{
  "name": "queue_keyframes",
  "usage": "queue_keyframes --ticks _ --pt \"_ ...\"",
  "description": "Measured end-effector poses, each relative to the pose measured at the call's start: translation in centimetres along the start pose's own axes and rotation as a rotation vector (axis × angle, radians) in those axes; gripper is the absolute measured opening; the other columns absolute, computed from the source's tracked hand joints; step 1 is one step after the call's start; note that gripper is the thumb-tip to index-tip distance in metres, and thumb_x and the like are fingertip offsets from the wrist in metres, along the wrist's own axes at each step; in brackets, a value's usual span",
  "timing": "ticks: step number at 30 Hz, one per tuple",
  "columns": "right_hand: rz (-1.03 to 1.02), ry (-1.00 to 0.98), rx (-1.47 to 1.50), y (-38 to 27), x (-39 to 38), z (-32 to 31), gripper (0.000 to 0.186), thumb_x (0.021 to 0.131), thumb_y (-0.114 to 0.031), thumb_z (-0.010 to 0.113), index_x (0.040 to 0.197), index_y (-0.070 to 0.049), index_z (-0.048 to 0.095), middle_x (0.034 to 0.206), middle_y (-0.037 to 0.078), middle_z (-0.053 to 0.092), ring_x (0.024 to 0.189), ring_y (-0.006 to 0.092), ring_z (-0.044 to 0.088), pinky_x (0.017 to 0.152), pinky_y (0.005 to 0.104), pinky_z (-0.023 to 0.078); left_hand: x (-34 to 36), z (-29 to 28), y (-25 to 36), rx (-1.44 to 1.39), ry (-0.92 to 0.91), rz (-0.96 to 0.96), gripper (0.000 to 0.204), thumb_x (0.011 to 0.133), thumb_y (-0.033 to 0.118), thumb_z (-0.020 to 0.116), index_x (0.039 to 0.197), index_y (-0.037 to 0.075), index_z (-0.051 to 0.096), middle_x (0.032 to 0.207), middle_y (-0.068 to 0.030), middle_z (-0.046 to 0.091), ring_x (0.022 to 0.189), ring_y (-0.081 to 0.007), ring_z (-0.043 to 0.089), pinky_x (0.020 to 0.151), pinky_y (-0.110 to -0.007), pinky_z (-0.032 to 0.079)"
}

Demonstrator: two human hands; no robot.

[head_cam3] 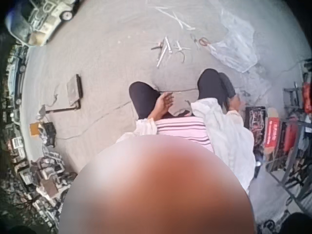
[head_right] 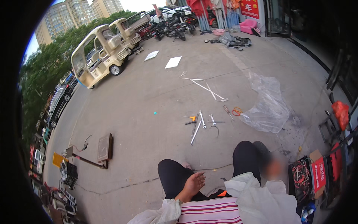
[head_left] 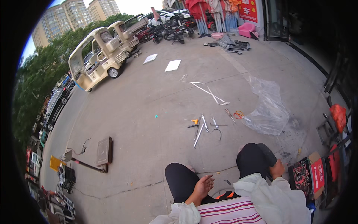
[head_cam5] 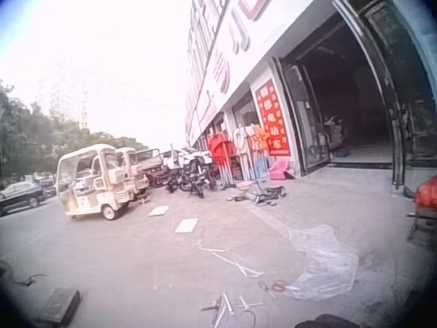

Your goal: The person sits on the ground and uses tire levers to pry the tire bead off the rim of a small wheel. They rotate the wheel and repeatedly insert the levers to separate the tire from the rim.

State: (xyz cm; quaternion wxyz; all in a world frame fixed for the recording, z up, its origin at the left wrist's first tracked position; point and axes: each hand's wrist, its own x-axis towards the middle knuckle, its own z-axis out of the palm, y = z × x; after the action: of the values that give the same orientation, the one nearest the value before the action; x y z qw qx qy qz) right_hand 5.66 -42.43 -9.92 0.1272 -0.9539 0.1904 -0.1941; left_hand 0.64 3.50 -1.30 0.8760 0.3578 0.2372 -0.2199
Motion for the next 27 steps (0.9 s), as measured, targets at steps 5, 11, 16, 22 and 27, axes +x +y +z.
queue_keyframes --ticks 5,11,16,22,27 --pt "0.268 -0.193 -0.146 0.5 -0.8 -3.0 0.048 0.064 -0.026 0.079 0.102 -0.009 0.056 0.098 0.015 0.065 0.097 0.0380 0.062 0.084 0.0504 0.047 -0.5 0.5 -1.5 -0.025 0.036 -0.044 0.039 0.093 0.036 0.055 0.116 0.005 0.060 0.094 -0.0069 0.064 0.083 -0.0213 0.060 0.077 -0.036 0.049" --pt "0.281 -0.199 -0.102 -0.2 -0.9 -4.4 0.049 0.064 -0.026 0.080 0.103 -0.009 0.055 0.100 0.015 0.064 0.100 0.0375 0.061 0.085 0.0491 0.046 -0.7 0.8 -1.4 -0.005 0.062 -0.042 0.039 0.092 0.036 0.056 0.115 0.006 0.060 0.094 -0.0072 0.063 0.083 -0.0221 0.059 0.077 -0.036 0.048" --pt "0.276 -0.176 -0.126 1.0 -1.3 -3.3 0.050 0.064 -0.026 0.082 0.102 -0.009 0.055 0.098 0.016 0.065 0.099 0.0379 0.061 0.086 0.0496 0.046 -0.4 0.8 -1.5 -0.023 0.088 -0.059 0.038 0.092 0.036 0.057 0.116 0.006 0.060 0.097 -0.0078 0.064 0.085 -0.0224 0.060 0.078 -0.036 0.048" --pt "0.170 -0.194 -0.036 3.2 -1.2 -2.0 0.048 0.072 -0.020 0.077 0.112 -0.005 0.054 0.110 0.021 0.065 0.106 0.0403 0.061 0.088 0.0490 0.049 -0.5 0.4 -2.1 0.007 -0.016 -0.030 0.040 0.096 0.033 0.052 0.123 0.004 0.057 0.100 -0.0049 0.063 0.088 -0.0175 0.058 0.082 -0.032 0.047" --pt "0.132 -0.201 -0.052 6.3 -1.3 0.9 0.062 0.074 -0.025 0.074 0.130 -0.008 0.053 0.123 0.017 0.060 0.112 0.0364 0.059 0.093 0.0444 0.049 -0.7 0.2 -1.9 0.005 -0.023 -0.035 0.038 0.099 0.034 0.049 0.123 0.006 0.058 0.100 -0.0024 0.065 0.086 -0.0149 0.058 0.081 -0.030 0.047"
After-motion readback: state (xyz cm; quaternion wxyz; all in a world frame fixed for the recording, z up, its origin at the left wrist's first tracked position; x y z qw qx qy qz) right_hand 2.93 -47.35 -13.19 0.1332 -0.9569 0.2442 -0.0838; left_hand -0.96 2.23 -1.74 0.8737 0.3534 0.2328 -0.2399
